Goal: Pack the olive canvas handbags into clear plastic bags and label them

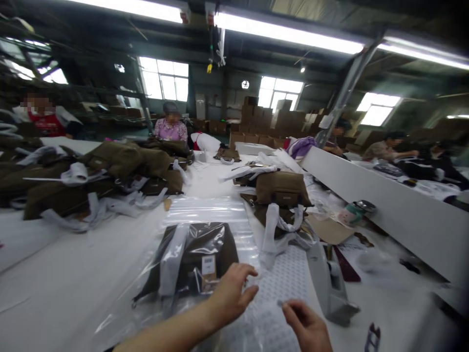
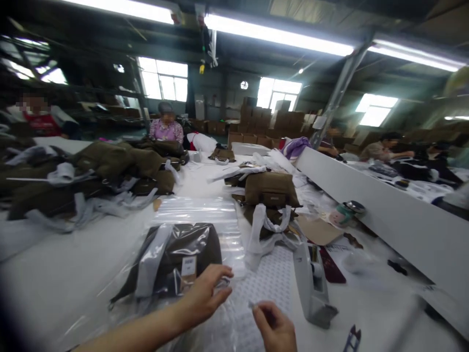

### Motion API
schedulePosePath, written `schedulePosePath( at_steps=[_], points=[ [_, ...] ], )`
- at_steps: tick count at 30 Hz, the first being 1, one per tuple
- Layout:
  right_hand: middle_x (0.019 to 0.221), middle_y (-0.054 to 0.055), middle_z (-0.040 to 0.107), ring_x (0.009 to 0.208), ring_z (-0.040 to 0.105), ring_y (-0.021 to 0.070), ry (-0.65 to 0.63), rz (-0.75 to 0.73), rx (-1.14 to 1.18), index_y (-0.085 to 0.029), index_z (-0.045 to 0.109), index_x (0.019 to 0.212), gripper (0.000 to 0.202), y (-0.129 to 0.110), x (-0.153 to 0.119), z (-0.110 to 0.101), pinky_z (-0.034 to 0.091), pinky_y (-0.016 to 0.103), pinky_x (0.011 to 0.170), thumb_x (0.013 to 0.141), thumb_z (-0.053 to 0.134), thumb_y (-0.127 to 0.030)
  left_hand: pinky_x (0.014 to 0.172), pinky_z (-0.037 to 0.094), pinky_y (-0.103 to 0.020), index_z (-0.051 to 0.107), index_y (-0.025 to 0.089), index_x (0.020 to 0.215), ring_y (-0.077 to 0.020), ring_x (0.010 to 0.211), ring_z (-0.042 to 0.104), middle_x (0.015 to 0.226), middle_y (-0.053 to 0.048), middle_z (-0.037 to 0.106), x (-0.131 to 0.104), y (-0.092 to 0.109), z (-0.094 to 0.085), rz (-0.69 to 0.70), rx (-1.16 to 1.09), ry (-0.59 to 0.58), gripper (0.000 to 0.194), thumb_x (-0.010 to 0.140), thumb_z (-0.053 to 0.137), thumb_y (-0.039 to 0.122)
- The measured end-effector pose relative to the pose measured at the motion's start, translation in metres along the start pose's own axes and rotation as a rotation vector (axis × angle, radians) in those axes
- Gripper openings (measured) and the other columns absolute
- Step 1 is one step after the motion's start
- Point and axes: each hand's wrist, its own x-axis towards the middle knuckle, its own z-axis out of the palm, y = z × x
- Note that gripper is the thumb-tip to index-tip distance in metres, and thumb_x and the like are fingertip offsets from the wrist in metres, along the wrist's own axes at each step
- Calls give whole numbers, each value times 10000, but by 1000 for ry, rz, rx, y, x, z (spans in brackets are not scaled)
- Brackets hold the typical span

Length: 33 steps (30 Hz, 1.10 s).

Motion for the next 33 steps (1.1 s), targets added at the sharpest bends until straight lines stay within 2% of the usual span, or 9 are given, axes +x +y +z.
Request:
schedulePosePath(
  at_steps=[2, 4, 8, 12, 14, 16, 20, 26, 33],
  points=[
    [490, -36, 480, 489, 429, 105, -141, 157, 193, -174, 622, 723, 334, -27, 11, 25, 366, 225, 501, 654, 685, -495, 978, 366, -330, 586, 219, 993, -185, 1086, 479, 1111, -50, 573, -30, -14, -37, 108, 65, 125, 186, 822, 512, 227],
    [449, -73, 406, 426, 350, 68, -322, 254, 359, -166, 598, 805, 348, -55, 23, 63, 300, 196, 436, 663, 690, -470, 978, 375, -359, 584, 223, 1003, -195, 1099, 474, 1122, -54, 571, -59, -37, -71, 109, 166, 253, 184, 856, 477, 253],
    [415, -115, 361, 322, 228, 33, -726, 375, 470, -186, 540, 877, 368, -104, 45, 163, 150, 174, 344, 653, 693, -435, 979, 383, -424, 568, 237, 1079, -224, 1109, 475, 1130, -52, 578, -99, -90, -123, 38, 370, 510, 244, 872, 468, 318],
    [407, -119, 369, 301, 210, 29, -951, 470, 340, -200, 523, 872, 226, -130, 64, 260, 134, 160, 335, 738, 606, -362, 960, 407, -448, 568, 239, 1108, -234, 1099, 488, 1124, -42, 599, -112, -128, -155, -14, 478, 618, 282, 873, 464, 356],
    [399, -117, 364, 297, 210, 32, -987, 524, 252, -199, 516, 831, 145, -134, 71, 296, 132, 158, 333, 778, 561, -326, 945, 421, -447, 572, 238, 1118, -237, 1102, 490, 1125, -44, 605, -112, -141, -166, -18, 509, 632, 295, 874, 458, 358],
    [393, -112, 368, 292, 209, 33, -993, 568, 178, -190, 504, 785, 114, -132, 77, 321, 120, 159, 328, 794, 540, -298, 933, 430, -446, 581, 236, 1110, -239, 1100, 493, 1124, -46, 609, -109, -152, -174, -16, 521, 640, 293, 877, 449, 354],
    [376, -112, 349, 281, 179, 35, -987, 651, 65, -179, 490, 764, 113, -124, 85, 347, 97, 155, 323, 834, 470, -265, 938, 417, -456, 592, 224, 1083, -238, 1099, 484, 1124, -47, 610, -98, -174, -188, -28, 496, 640, 287, 894, 414, 345],
    [375, -117, 325, 281, 165, 38, -996, 704, -37, -190, 466, 754, 122, -115, 90, 360, 95, 145, 318, 847, 447, -266, 970, 378, -452, 568, 213, 1109, -237, 1159, 427, 1187, -42, 577, -77, -197, -199, -13, 495, 554, 291, 911, 367, 285],
    [380, -105, 374, 279, 212, 42, -999, 569, -125, -185, 520, 747, 149, -111, 93, 364, 143, 161, 314, 814, 511, -318, 981, 359, -476, 460, 194, 1259, -271, 1253, 355, 1194, -65, 577, -55, -210, -199, 12, 575, 406, 381, 895, 349, 201]
  ],
)
